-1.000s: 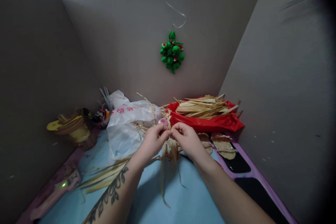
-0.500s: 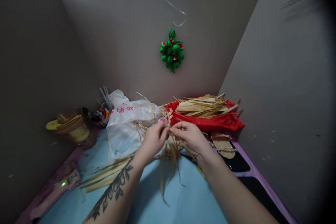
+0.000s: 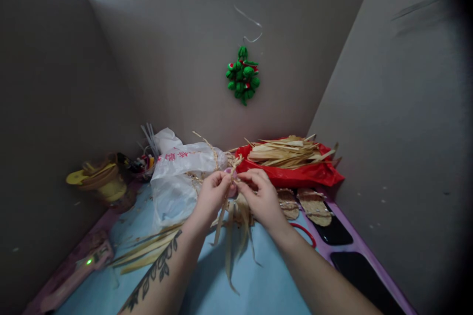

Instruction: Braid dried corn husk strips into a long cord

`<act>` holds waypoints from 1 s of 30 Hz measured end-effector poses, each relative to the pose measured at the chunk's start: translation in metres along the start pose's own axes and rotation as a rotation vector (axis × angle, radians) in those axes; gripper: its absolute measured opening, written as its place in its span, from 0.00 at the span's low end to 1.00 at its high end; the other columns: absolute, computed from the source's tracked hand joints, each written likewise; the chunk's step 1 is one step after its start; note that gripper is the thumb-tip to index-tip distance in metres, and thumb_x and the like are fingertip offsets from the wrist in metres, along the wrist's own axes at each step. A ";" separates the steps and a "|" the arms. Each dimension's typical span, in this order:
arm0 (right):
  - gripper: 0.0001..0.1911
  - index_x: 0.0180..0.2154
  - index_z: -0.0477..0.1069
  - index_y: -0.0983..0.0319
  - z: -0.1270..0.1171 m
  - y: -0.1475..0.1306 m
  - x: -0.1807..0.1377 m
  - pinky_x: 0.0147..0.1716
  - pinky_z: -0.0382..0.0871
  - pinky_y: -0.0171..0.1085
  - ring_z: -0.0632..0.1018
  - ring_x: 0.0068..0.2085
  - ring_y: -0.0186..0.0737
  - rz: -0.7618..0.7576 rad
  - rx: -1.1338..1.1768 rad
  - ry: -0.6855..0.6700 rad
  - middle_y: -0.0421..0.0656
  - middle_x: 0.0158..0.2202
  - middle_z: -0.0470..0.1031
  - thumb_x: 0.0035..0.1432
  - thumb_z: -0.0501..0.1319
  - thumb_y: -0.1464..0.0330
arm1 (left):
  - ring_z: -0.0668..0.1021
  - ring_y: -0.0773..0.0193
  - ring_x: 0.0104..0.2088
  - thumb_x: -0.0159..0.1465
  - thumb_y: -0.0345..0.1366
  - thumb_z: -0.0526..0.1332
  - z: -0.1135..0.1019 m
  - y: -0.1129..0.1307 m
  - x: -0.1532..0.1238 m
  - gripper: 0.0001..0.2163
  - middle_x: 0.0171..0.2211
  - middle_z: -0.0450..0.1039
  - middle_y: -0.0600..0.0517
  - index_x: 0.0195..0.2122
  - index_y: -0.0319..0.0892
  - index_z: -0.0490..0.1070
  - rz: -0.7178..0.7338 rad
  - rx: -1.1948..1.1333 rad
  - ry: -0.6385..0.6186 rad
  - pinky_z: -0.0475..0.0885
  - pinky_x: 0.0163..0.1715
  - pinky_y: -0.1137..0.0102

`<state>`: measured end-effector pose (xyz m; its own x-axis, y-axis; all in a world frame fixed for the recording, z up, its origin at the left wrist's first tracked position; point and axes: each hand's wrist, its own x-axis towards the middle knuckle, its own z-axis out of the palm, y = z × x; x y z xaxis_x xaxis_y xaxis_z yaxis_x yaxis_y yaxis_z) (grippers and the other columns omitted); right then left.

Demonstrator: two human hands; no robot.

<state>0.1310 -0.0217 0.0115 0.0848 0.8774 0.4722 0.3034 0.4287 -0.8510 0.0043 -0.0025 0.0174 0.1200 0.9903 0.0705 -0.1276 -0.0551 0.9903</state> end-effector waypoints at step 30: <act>0.09 0.23 0.63 0.62 -0.011 0.024 0.013 0.25 0.58 0.31 0.65 0.24 0.31 0.237 0.347 -0.219 0.35 0.21 0.65 0.51 0.59 0.66 | 0.77 0.62 0.30 0.62 0.45 0.52 -0.021 0.005 0.008 0.21 0.28 0.76 0.48 0.50 0.36 0.67 0.171 0.471 0.173 0.70 0.34 0.68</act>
<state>0.1501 -0.0029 -0.0002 -0.1005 0.9685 0.2280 -0.0386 0.2251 -0.9736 -0.0165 0.0074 0.0201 -0.0332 0.9665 0.2545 0.3299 -0.2298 0.9156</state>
